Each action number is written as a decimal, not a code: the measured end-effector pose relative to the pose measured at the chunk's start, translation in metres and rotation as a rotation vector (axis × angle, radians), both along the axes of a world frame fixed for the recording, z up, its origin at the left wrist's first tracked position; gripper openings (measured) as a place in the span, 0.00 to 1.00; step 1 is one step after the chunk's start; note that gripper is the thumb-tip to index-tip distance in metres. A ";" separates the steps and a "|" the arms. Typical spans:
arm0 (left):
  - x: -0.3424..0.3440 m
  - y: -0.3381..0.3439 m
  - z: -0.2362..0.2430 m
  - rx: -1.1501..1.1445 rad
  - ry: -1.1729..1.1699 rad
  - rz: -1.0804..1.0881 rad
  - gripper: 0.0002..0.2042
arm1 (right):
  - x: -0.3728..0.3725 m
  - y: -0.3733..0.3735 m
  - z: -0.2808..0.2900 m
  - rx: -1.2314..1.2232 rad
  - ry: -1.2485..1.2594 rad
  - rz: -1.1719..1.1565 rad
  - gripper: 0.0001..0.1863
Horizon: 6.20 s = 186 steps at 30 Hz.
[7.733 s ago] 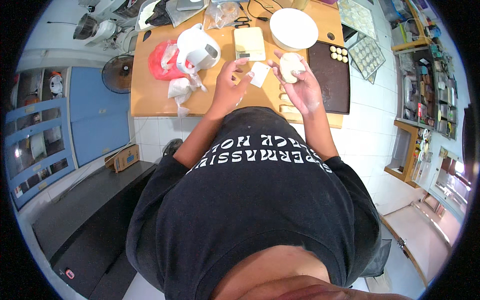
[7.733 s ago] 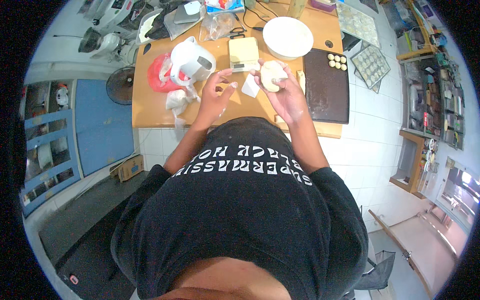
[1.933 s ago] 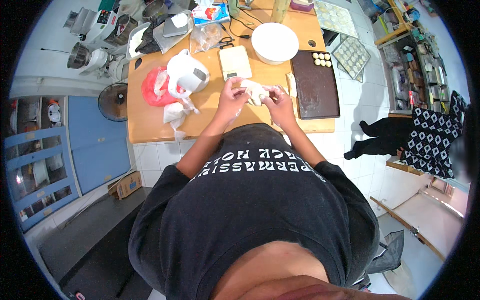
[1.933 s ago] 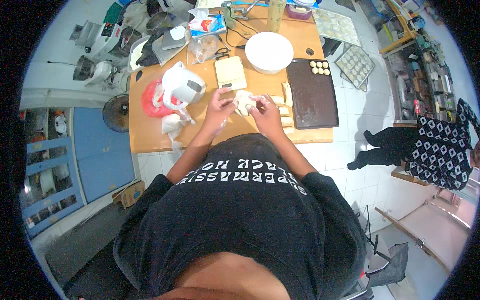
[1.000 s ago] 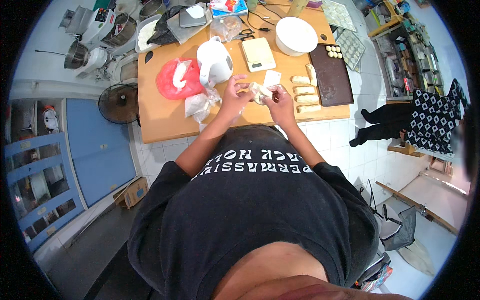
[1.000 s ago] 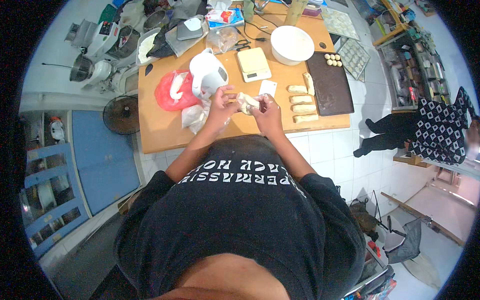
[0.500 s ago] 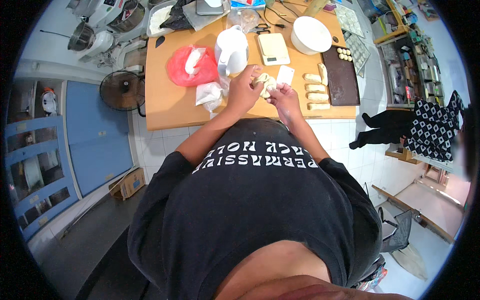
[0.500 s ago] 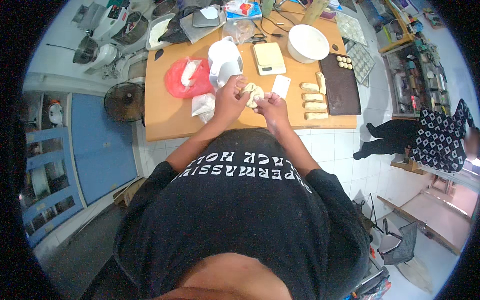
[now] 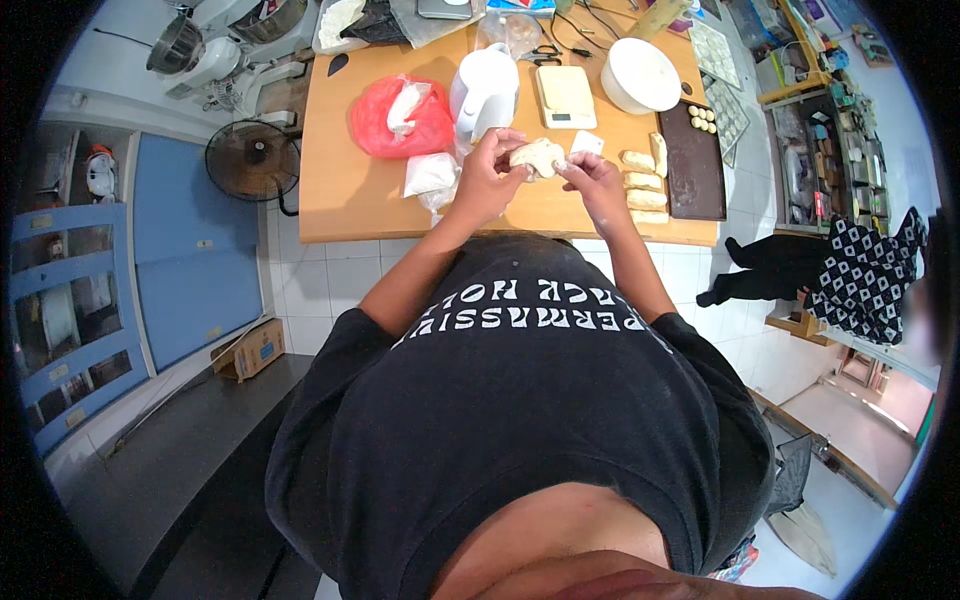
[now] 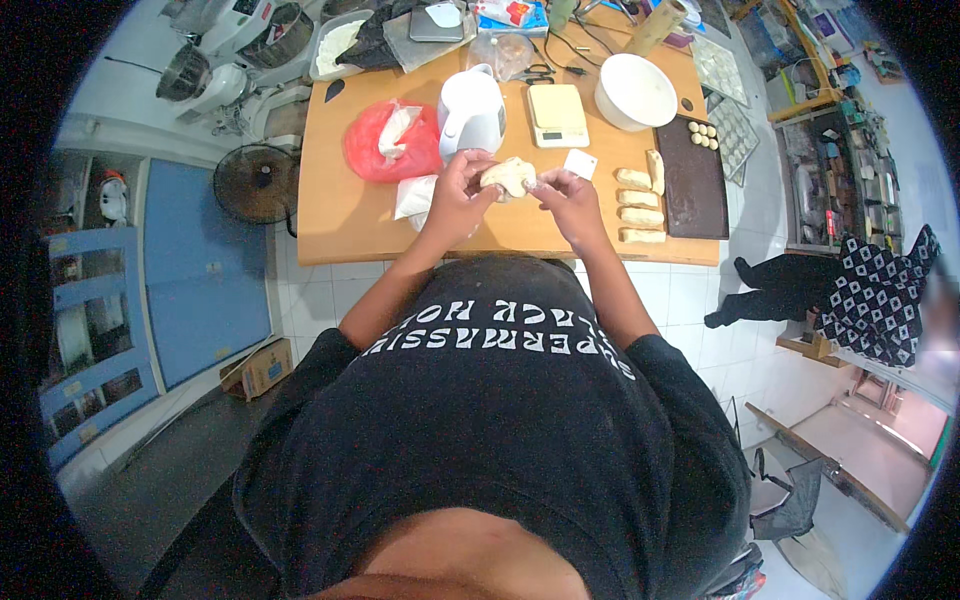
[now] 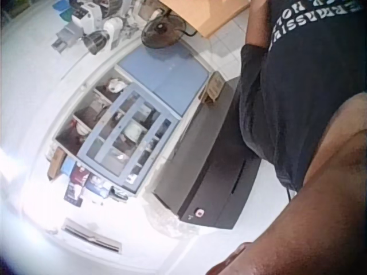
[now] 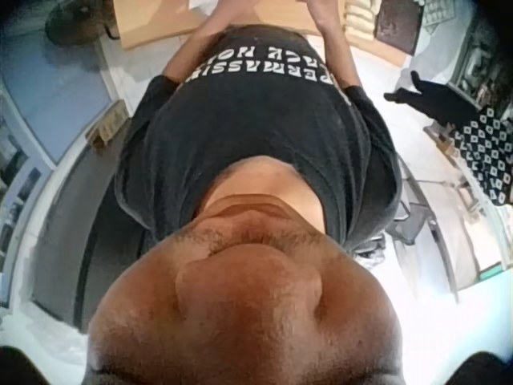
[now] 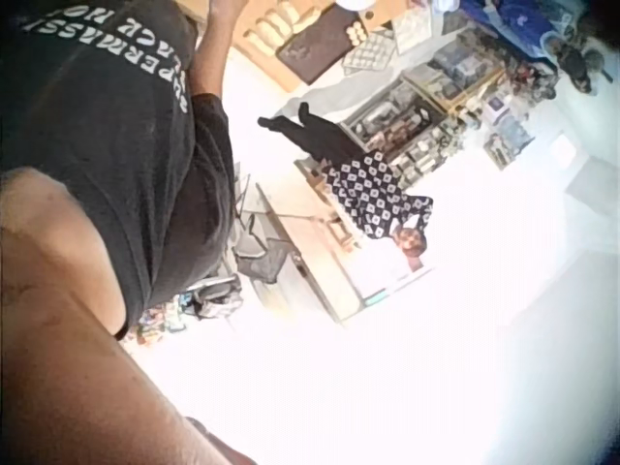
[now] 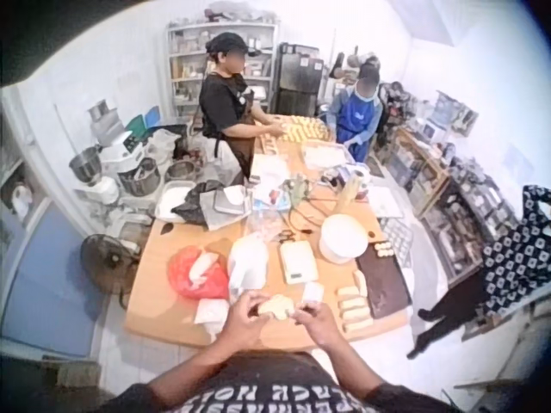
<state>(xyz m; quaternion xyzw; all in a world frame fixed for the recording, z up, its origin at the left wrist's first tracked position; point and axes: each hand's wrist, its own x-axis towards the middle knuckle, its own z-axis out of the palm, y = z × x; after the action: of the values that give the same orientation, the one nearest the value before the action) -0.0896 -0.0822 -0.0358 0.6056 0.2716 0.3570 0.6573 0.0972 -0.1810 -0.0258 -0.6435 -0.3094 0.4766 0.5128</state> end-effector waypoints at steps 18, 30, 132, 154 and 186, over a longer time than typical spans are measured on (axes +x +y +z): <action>0.038 -0.015 -0.001 -0.207 -0.070 -0.068 0.08 | 0.038 0.022 0.010 0.105 0.317 0.039 0.09; 0.127 -0.024 0.018 -0.142 -0.097 0.174 0.18 | 0.106 0.022 0.021 0.159 0.372 -0.043 0.33; 0.013 0.016 0.019 -0.285 -0.027 0.117 0.12 | 0.003 0.035 0.034 0.141 0.300 0.091 0.19; -0.032 0.000 0.029 -0.301 -0.100 0.358 0.10 | -0.046 0.056 0.029 0.288 -0.336 0.311 0.25; 0.164 -0.016 0.040 -0.255 -0.057 0.058 0.09 | 0.135 -0.023 0.039 0.256 -0.466 0.100 0.25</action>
<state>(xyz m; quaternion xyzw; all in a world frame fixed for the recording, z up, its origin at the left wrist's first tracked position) 0.0741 -0.0983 0.0044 0.4984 0.3134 0.3557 0.7259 0.2320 -0.2039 0.0132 -0.6496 -0.5085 0.2972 0.4807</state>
